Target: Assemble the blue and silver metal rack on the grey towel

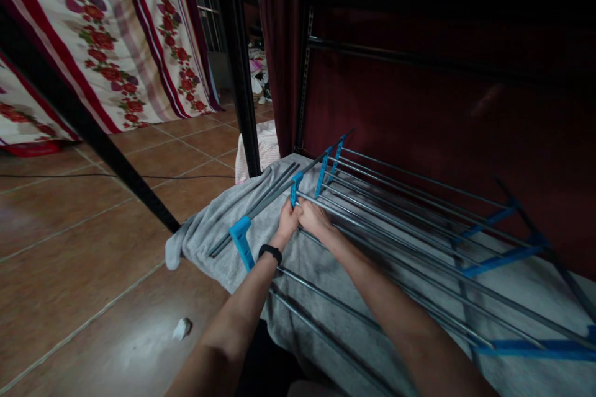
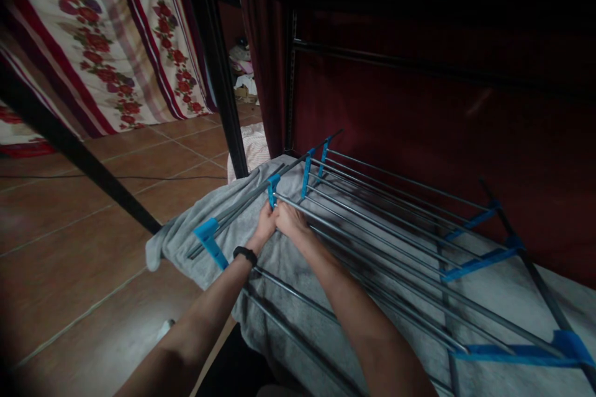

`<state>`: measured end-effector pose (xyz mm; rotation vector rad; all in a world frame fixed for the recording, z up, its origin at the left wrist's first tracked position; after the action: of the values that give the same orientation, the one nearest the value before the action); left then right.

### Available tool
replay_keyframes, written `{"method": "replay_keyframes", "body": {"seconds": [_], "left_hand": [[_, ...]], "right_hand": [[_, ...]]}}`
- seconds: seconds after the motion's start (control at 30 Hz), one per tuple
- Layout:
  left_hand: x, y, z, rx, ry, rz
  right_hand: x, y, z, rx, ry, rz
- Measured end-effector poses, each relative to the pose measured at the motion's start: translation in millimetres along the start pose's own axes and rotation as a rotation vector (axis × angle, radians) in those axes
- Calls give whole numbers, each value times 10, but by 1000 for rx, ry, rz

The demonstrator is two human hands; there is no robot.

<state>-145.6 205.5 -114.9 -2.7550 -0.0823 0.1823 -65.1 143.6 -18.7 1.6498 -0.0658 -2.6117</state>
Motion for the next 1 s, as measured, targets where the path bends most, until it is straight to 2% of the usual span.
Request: {"method": "replay_keyframes", "body": {"seconds": [0.2, 0.57, 1.0], "left_hand": [[-15, 18, -14, 5, -19, 0], [-9, 45, -37, -9, -43, -14], [11, 52, -20, -22, -54, -37]], "right_hand": [[12, -48, -96, -90, -60, -2], [21, -81, -134, -108, -118, -60], [41, -7, -114, -51, -36, -104]]}}
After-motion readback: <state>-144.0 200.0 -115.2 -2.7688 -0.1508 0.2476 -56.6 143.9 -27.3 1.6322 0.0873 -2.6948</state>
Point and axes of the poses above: each hand's wrist, its own y-axis away from the middle knuckle, its own x-axis out of the palm, z = x × y, the point moved 3 cm from there along -y, towards the middle knuckle, and after that the axes turned 15 degrees about -y, right-handed, at the moved point
